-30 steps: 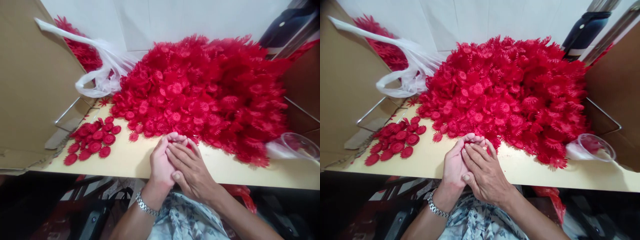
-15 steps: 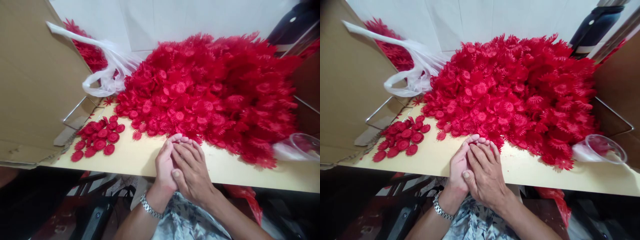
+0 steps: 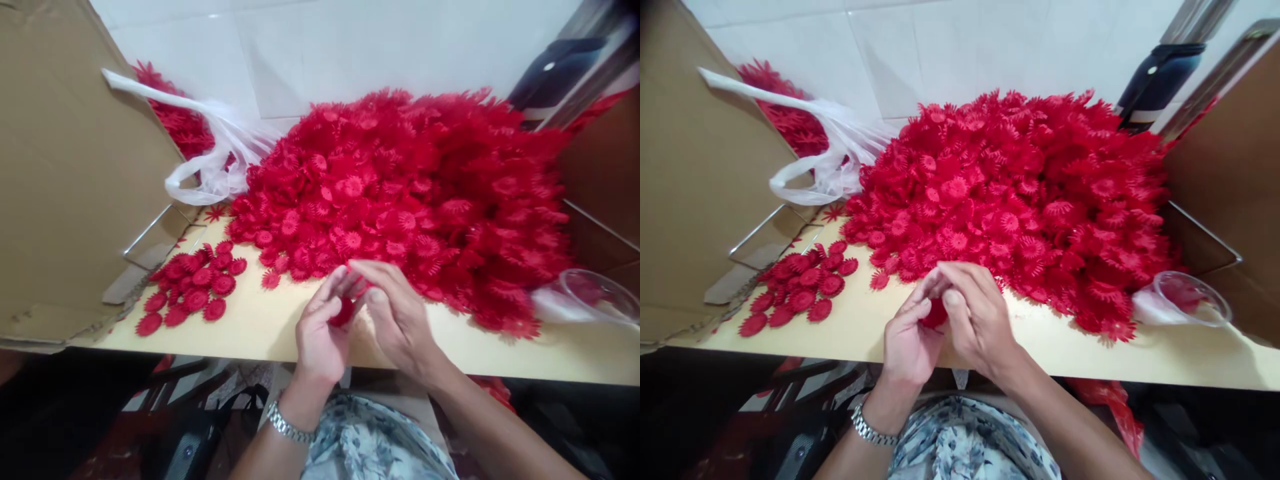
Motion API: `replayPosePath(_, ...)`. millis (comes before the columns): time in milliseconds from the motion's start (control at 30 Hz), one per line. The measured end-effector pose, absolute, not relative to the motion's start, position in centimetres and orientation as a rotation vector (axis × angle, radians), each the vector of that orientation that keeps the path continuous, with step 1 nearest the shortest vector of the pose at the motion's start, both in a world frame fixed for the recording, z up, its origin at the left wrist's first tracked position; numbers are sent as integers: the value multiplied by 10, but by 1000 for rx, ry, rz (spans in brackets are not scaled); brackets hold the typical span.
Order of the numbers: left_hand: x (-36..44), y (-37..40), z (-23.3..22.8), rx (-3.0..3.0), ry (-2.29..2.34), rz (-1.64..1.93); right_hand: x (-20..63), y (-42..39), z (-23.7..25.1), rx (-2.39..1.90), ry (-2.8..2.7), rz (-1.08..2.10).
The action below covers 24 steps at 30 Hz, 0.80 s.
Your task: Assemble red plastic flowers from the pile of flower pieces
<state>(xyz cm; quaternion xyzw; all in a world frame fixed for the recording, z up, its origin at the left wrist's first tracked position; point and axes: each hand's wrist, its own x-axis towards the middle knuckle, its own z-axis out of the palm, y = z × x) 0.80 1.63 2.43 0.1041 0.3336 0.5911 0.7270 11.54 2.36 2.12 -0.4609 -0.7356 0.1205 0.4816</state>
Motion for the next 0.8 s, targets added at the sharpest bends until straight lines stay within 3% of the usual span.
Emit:
replayPosePath(133,22,12,31,219,600,1318,88,49,26,-1268,-1830,513)
replayPosePath(267,16,18,35,260,606,1407,72,25,23,-1207,-1890,760)
replayPosePath(433,7,31,37,326,605,1486,68,-9,22,-1090,-1887,683)
replayPosePath(667,32,20,38,470,575,1445,81,56,40,-1177,-1641,779)
replayPosePath(800,29,17,39,489,568,1427,84,52,43,-1122,-1751,754)
